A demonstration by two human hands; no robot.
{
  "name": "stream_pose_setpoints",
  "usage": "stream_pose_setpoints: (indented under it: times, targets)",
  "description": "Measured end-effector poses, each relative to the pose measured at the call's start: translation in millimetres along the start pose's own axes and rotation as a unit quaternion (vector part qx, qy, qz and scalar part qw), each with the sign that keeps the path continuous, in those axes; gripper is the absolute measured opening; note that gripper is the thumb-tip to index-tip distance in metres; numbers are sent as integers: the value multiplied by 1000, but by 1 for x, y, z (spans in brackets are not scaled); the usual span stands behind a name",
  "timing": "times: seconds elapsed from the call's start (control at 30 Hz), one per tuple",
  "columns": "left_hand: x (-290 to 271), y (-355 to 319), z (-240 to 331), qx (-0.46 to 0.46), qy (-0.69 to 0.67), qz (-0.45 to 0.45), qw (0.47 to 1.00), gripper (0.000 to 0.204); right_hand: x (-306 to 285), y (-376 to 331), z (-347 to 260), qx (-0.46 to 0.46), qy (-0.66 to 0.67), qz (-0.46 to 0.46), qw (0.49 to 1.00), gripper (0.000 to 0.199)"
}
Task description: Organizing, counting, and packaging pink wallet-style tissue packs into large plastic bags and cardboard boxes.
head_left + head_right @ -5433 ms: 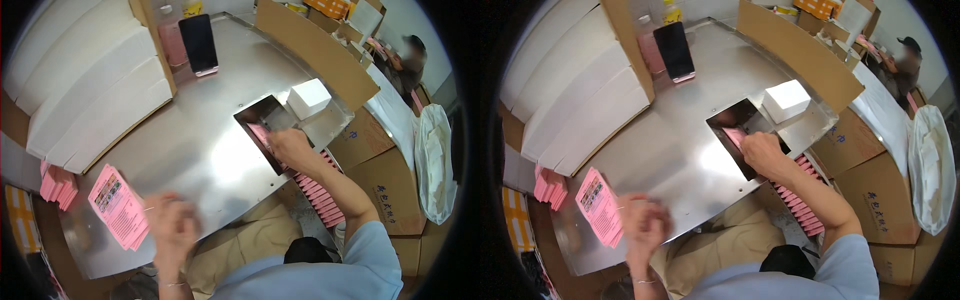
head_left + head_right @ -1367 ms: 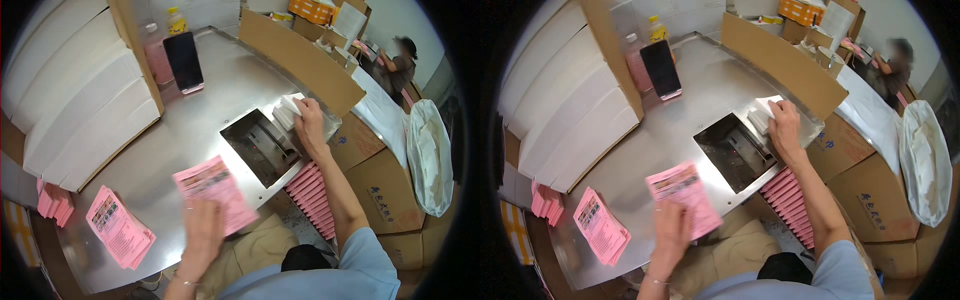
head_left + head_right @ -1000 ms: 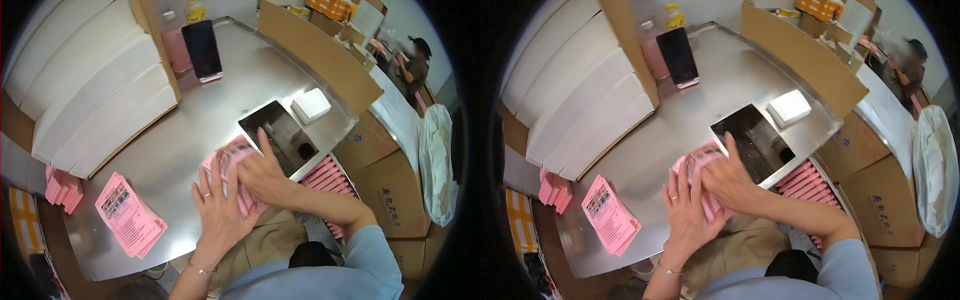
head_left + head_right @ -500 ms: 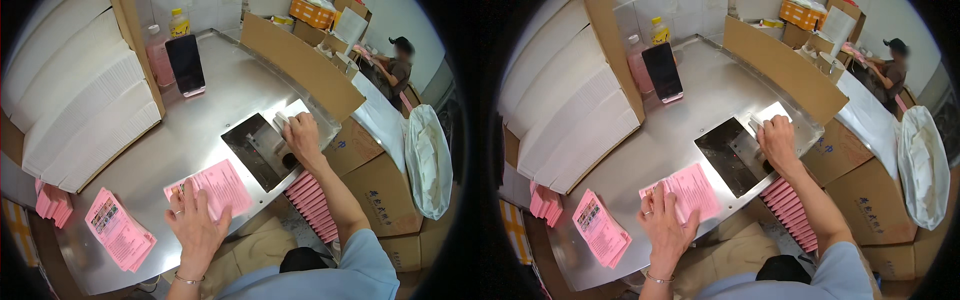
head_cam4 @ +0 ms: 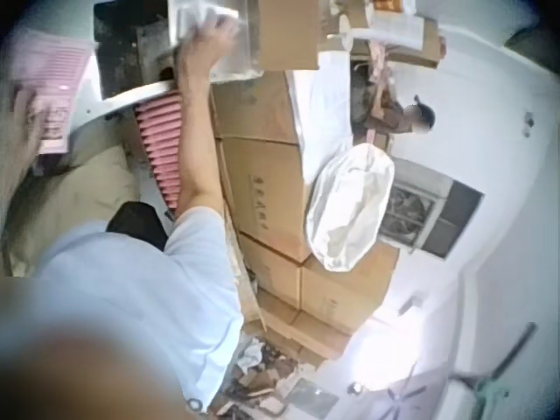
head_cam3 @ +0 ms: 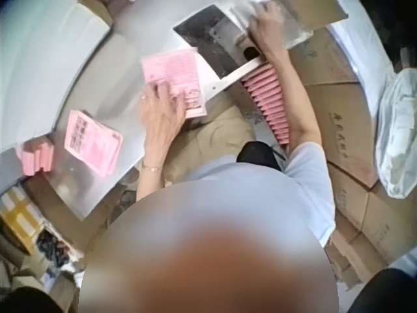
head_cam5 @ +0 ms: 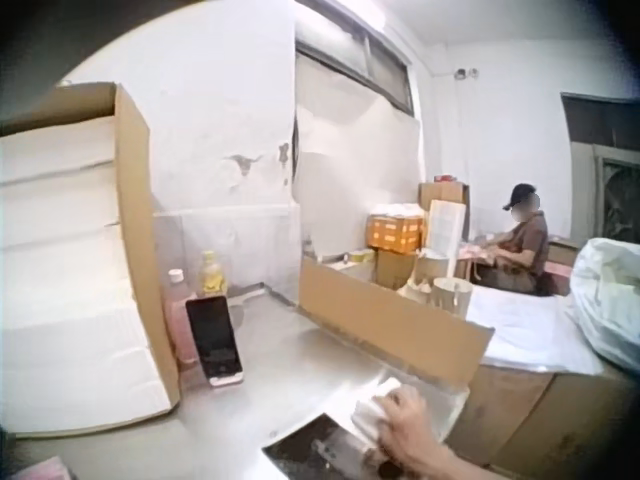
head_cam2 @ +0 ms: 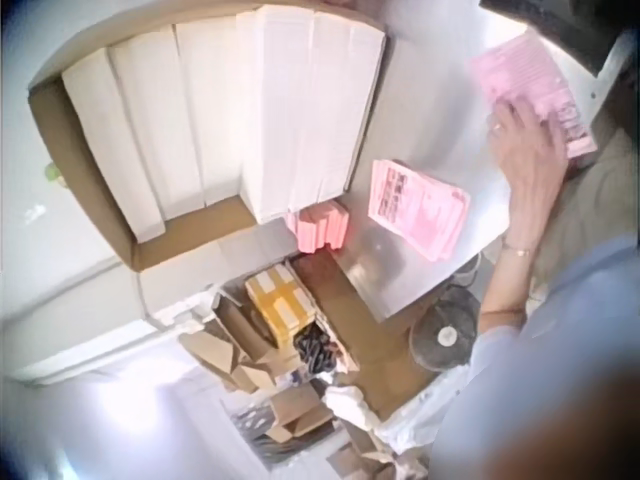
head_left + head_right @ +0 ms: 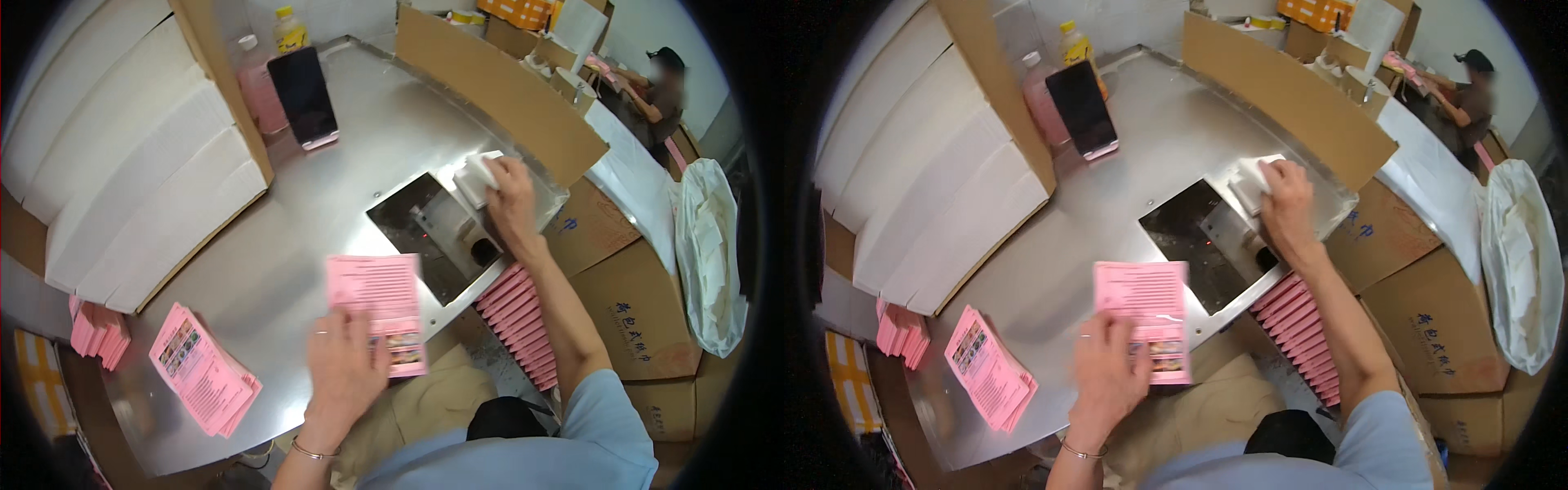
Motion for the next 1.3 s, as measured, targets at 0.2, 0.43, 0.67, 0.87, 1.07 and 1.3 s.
stream_pose_setpoints:
  times: [0.2, 0.43, 0.67, 0.87, 1.07, 1.3]
  targets:
    - [-19, 3, 4, 1, -67, -34, 997, 74, -54, -85, -178, -316, 142, -137, 928, 29]
    - [-3, 15, 32, -38, -60, -52, 996, 79, 24, -43, -184, -186, 169, -118, 961, 24]
    - [-35, -29, 8, -6, -181, -48, 982, 50, 67, -45, -83, 0, 48, -427, 903, 6]
    - [-118, -69, -67, -76, -5, 199, 977, 35, -13, 4, -57, -76, -64, -39, 994, 24]
    - [-131, -98, -153, -275, 101, 61, 954, 16, 15, -30, -18, -20, -25, -80, 996, 17]
    - [-131, -63, -95, -189, -142, 135, 962, 10, 22, 1, -2, 29, 12, -29, 999, 15]
Point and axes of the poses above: each hand's wrist, its own y-axis towards the middle knuckle, its own x-axis out of the palm, z = x × y, the point moved 6 cm from there along y, towards the middle knuckle, and after that the axes turned 9 degrees about -y, right-handed, at the moved point
